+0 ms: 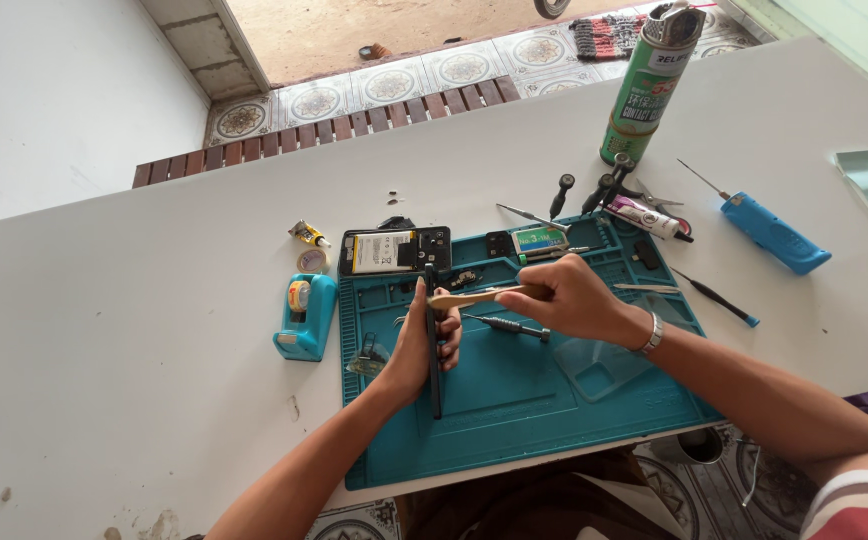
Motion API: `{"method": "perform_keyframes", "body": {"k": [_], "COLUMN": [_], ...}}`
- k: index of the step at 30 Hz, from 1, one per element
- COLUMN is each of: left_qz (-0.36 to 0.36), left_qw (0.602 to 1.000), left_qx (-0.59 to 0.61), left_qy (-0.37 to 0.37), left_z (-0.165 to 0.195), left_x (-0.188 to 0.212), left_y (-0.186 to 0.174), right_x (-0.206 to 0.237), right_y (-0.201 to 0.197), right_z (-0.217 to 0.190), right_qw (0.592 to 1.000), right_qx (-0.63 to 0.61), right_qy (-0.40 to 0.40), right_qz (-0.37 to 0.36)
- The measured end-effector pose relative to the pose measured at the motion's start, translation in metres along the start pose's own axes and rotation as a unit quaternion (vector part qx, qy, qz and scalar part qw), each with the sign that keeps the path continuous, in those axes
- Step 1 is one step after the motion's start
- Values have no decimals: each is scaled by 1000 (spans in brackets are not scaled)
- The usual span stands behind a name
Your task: The person holds a disassembled smartphone in one hand and brushes its back cover and internal components with a wooden brush, rotating the phone to brush different sides and areas over a repair mat.
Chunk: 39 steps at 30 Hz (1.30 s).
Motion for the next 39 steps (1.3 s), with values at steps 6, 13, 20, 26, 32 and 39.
{"method": "perform_keyframes", "body": {"k": [6,13,20,26,32,39], "left_qz": [14,16,-1,-8,7,0], "left_qw": [998,999,999,996,999,998], "left_qx": [52,12,53,83,30,65], "left_qy": [-12,-27,6,1,-20,-5], "left_z": [3,-2,4,4,4,9], "left_x": [-2,1,-1,-2,3,2], "left_y": [0,-3,4,5,4,8], "right_x": [9,3,9,9,2,9], "right_y": [13,6,11,15,9,15], "right_z": [-20,-9,-25,-27,-7,-21], "right_qw": [990,999,988,982,998,989], "right_qx": [-10,-4,-29,-4,2,-4], "right_qy": [-116,-34,-123,-159,-36,-118], "right_qz": [-80,-41,-93,-101,-56,-85]}}
Point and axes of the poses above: each hand's wrist, its own x-axis away from the middle knuckle, its own y-axis out of the palm, z = x × y, the point moved 4 cm from there along -x, towards the middle knuckle, and after that the axes turned 15 degrees about x, right-handed, at the moved point
